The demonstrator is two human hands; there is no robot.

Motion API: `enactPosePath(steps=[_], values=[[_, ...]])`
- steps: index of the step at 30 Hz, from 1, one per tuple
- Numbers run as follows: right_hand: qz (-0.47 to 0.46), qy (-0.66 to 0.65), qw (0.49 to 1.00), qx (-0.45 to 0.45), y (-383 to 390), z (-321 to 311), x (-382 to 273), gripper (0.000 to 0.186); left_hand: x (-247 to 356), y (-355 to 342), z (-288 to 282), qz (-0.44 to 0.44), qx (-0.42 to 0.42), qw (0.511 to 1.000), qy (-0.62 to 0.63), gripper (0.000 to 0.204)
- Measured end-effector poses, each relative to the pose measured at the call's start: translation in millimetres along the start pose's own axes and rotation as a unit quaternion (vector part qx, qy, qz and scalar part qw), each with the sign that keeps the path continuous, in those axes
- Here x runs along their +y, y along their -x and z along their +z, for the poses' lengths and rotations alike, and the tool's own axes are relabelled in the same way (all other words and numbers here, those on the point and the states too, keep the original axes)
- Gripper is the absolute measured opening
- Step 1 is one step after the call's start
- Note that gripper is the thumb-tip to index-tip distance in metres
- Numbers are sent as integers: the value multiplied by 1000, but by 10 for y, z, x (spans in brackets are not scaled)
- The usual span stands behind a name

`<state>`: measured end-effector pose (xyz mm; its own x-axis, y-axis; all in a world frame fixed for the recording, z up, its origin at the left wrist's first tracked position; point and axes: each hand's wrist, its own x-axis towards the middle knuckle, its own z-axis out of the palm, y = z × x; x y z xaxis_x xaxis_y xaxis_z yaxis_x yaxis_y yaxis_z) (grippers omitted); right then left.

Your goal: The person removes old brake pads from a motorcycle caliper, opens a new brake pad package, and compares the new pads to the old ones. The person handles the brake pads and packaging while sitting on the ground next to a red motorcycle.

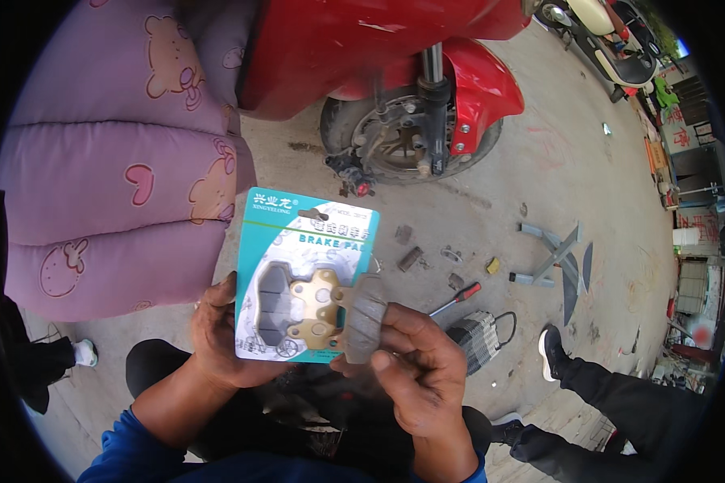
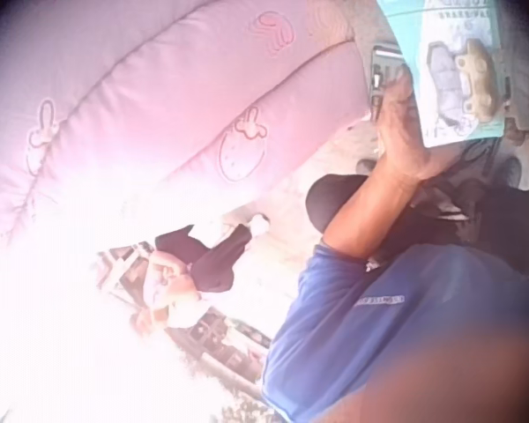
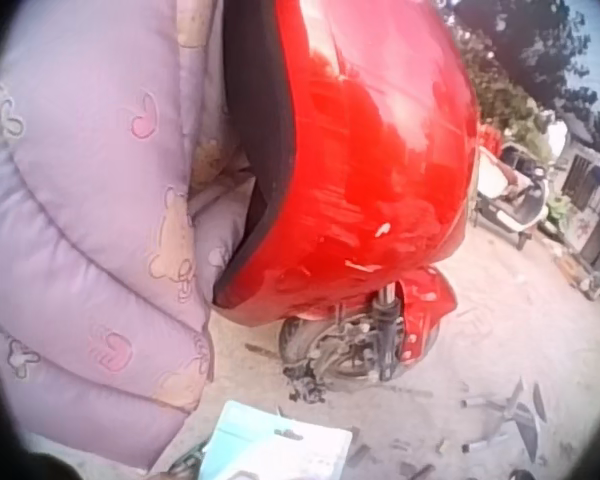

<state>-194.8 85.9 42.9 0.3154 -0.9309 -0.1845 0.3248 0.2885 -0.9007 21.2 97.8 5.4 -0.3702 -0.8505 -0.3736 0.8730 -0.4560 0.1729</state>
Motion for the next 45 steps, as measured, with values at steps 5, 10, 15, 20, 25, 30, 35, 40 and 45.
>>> enactPosePath(steps=[5,10,15,20,25,30,35,40,45], values=[[-5,-5,1000,11,-11,-20,-2,43,14,-2,20,5,-34,999,11,82],[-8,-19,1000,23,-1,-4,-8,45,20,8,46,-7,-30,1000,-2,81],[-14,31,999,33,19,-51,-69,45,91,30,44,-64,-69,995,-42,71],[-20,124,991,49,25,-79,-148,39,65,38,-25,-122,-22,992,-14,66],[-2,94,993,78,15,-29,-205,40,38,34,-77,-136,14,990,33,59],[-8,123,990,71,-16,-56,-204,35,51,16,-68,-144,3,990,8,61],[-33,190,980,47,-59,-78,-206,30,61,6,-32,-141,-2,990,26,63],[4,133,988,79,-54,-40,-206,27,60,-5,-17,-132,-3,991,20,66],[23,143,985,89,-66,-64,-207,28,92,32,-27,-123,57,990,-51,70]])
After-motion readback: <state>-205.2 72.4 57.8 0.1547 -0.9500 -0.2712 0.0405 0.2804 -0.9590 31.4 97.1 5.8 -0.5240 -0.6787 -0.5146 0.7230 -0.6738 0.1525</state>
